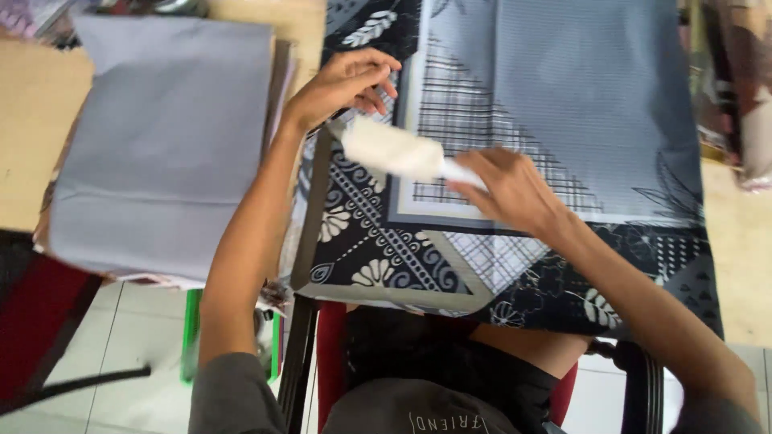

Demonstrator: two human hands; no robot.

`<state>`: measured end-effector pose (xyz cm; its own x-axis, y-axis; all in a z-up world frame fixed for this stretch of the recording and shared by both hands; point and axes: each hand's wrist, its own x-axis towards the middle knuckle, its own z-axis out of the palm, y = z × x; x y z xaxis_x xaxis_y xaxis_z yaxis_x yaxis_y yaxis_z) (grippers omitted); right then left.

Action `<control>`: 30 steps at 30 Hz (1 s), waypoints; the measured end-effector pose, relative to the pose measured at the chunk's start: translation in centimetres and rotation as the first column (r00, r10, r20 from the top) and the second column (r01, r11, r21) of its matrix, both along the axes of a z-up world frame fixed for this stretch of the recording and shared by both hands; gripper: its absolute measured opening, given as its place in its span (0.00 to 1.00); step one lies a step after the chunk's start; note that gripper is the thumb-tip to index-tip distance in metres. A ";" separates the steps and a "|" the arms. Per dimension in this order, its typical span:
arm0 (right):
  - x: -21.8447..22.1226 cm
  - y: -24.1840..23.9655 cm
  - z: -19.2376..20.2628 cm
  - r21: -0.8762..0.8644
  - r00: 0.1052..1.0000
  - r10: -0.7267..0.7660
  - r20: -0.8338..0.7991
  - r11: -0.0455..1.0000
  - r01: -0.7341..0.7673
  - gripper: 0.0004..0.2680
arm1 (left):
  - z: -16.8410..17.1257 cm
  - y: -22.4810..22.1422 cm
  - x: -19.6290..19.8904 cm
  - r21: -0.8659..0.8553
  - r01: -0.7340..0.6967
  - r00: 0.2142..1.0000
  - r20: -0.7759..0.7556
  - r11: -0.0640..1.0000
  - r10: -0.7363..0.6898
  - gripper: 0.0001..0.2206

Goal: The person is using a lint roller to remove lint and debris from a piece of patterned fabric laid out on a table.

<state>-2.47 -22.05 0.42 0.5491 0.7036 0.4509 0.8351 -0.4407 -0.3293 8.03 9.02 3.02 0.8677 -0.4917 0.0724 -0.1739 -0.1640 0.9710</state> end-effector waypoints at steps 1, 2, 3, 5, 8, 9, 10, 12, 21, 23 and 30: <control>1.2 1.3 -0.1 -0.055 0.997 -0.025 0.069 0.998 0.028 0.11 | -0.3 0.9 0.2 0.034 0.034 0.993 -0.116 0.999 -0.030 0.14; 2.5 2.7 -0.2 -0.107 0.989 -0.045 0.139 0.992 0.060 0.11 | -0.6 1.8 0.4 0.063 0.072 0.971 -0.232 0.995 -0.056 0.16; 3.0 4.0 -1.0 -0.106 0.989 -0.036 0.141 0.993 0.051 0.11 | -0.9 2.2 0.7 0.064 0.062 0.972 -0.230 0.996 -0.046 0.16; 4.0 6.4 -2.5 -0.219 0.980 -0.047 0.193 0.972 0.090 0.12 | -1.5 3.0 1.5 -0.147 0.029 0.923 -0.375 0.989 -0.083 0.26; 1.2 7.8 -2.7 -0.174 0.990 0.063 0.128 0.984 -0.041 0.08 | -1.3 2.8 2.1 -0.186 -0.011 0.875 -0.477 0.983 -0.080 0.24; -0.6 8.0 -1.9 -0.176 0.990 0.068 0.127 0.983 -0.045 0.08 | -1.2 3.0 2.1 -0.188 -0.015 0.875 -0.478 0.982 -0.078 0.24; -2.5 8.1 -1.0 -0.144 0.981 0.165 0.106 0.978 -0.149 0.05 | -1.1 3.1 2.1 -0.201 -0.007 0.874 -0.477 0.980 -0.091 0.24; -5.8 7.9 -0.4 -0.113 0.960 0.268 0.078 0.959 -0.259 0.05 | -1.5 3.3 1.9 -0.219 -0.007 0.870 -0.482 0.976 -0.102 0.24; -1.1 8.2 -0.1 -0.144 0.993 0.121 0.000 0.982 -0.120 0.09 | -2.0 3.5 1.9 -0.261 -0.025 0.881 -0.463 0.965 -0.103 0.22; 1.7 8.7 -2.3 -0.115 0.991 -0.079 0.111 0.989 0.092 0.08 | -2.3 3.7 2.2 -0.312 -0.024 0.864 -0.484 0.950 -0.137 0.25; -5.5 10.3 -0.3 -0.103 0.985 0.171 0.001 0.980 -0.170 0.06 | -2.5 3.9 2.6 -0.332 0.054 0.871 -0.446 0.942 -0.207 0.25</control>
